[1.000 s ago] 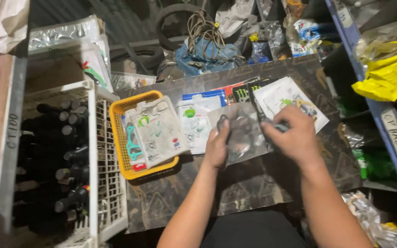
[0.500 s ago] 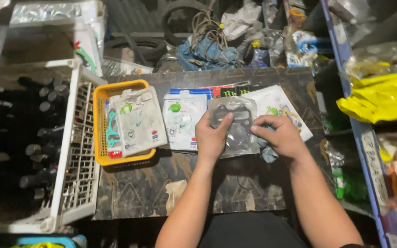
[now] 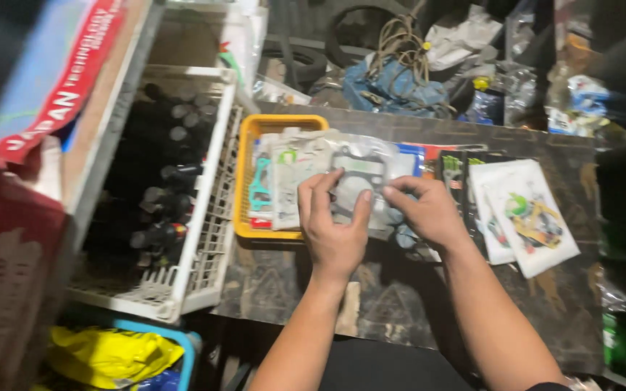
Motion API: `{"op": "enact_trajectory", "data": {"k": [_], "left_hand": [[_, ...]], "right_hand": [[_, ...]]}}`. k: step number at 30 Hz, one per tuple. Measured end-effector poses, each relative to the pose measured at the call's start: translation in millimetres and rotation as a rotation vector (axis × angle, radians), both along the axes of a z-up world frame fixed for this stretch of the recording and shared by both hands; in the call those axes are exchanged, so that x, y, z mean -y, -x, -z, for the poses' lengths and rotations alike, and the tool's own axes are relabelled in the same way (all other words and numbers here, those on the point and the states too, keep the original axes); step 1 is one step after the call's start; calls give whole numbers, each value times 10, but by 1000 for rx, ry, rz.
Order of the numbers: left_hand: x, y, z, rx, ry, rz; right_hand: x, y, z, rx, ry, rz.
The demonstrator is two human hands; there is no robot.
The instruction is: Cleaning and wiping down various motorcycle engine gaskets using a cloth.
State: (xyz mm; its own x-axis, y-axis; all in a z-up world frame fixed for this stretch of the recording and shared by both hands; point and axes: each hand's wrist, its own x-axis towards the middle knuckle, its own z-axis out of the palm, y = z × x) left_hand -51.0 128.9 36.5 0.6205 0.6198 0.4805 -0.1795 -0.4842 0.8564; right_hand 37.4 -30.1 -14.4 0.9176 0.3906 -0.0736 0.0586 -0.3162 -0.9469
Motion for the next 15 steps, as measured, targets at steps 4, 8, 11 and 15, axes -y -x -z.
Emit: {"op": "enact_trajectory", "data": {"k": [4,8,11,15], "left_hand": [[-323,-17,-24,-29,30,48],[-413,-114,117,-84,62,139],[-259,-210,202,-138,72,243],[118,-331,237,-139,45,408]], "right_hand": [[-466,-22,-88,26,131,6],[-483,46,18,-29,167,107],[-291,103,39,-39,208,196],[173,211,133,-58,214,315]]}}
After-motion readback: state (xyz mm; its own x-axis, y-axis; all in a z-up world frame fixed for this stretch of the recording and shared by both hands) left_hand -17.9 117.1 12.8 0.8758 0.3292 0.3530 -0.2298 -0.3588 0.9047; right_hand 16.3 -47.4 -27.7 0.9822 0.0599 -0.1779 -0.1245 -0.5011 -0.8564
